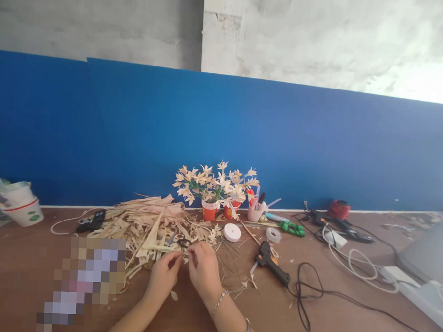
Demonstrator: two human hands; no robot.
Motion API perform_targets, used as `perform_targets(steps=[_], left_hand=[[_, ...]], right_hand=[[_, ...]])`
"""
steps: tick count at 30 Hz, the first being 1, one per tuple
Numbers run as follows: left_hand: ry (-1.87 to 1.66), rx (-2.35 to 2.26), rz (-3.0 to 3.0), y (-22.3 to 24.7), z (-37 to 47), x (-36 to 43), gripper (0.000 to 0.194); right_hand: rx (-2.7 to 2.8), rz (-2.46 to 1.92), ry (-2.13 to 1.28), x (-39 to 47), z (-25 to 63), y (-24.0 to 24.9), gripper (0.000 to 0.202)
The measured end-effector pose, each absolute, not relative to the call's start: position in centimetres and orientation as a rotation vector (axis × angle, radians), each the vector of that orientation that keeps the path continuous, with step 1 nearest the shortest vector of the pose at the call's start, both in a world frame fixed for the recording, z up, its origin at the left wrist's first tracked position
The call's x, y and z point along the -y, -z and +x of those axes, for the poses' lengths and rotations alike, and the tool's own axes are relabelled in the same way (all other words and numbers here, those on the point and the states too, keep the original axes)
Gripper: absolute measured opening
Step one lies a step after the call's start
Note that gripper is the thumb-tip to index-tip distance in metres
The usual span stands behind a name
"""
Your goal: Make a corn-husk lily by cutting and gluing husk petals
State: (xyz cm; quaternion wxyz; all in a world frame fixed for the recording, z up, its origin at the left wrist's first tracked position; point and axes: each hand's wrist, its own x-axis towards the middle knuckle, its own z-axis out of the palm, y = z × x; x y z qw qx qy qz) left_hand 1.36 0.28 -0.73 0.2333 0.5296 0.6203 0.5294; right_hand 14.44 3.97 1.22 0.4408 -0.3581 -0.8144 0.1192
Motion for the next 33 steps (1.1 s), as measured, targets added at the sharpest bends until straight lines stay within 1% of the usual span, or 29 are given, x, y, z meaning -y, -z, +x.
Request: perform_targets(steps=[15,33], left_hand=[[-1.48,-1.739,1.545,1.13,1.35,-0.38,0.021],[-1.466,-1.694,1.464,0.9,1.48,-0.3,0.021]], right_hand=[[2.016,-0.905,-0.293,-4.0,14.42,-1.24,0.016],[2.0,-0.898,-0.313,-3.84,14.53,-1.3,0.015]])
